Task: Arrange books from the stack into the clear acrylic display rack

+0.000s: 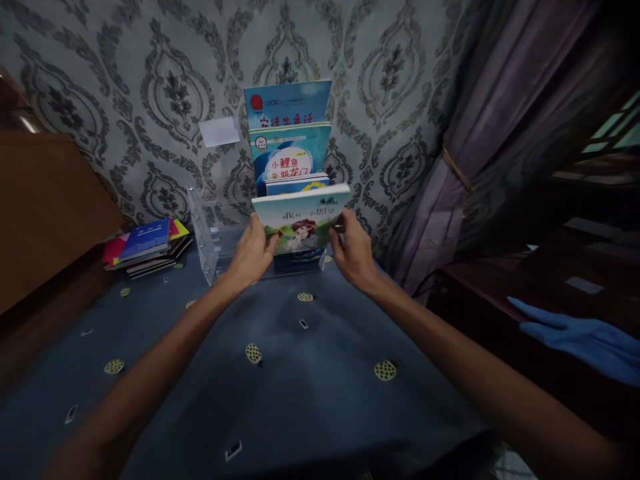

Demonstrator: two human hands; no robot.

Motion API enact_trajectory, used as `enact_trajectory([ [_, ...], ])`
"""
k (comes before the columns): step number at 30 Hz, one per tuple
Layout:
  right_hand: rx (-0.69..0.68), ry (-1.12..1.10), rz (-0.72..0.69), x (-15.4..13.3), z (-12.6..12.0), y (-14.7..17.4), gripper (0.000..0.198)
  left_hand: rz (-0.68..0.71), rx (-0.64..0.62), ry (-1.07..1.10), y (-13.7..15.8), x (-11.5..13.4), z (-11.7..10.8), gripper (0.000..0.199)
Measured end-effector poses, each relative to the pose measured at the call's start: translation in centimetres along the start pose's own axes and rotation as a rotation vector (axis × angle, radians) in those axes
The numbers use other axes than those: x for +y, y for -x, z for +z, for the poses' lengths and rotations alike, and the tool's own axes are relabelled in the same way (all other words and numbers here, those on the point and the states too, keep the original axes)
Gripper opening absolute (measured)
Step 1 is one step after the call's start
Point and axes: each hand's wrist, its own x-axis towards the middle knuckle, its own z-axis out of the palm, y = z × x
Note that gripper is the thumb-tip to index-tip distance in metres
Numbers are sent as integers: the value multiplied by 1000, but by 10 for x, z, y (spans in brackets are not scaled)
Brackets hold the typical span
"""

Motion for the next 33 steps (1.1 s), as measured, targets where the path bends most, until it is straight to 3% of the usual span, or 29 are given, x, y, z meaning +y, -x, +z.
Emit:
enact_trajectory([
  [6, -4, -17, -25, 32, 13, -7, 34, 108, 70, -21, -15, -23, 25, 34],
  [18, -85, -69, 31, 53, 24, 13, 35, 11, 81, 30, -13, -43, 56, 48],
  [29, -96, -153, 125, 56, 35, 13, 31, -22, 15, 10, -13, -48, 47, 29],
  [33, -90, -62, 123, 62, 32, 18, 28, -18, -14, -8, -12, -43, 54, 32],
])
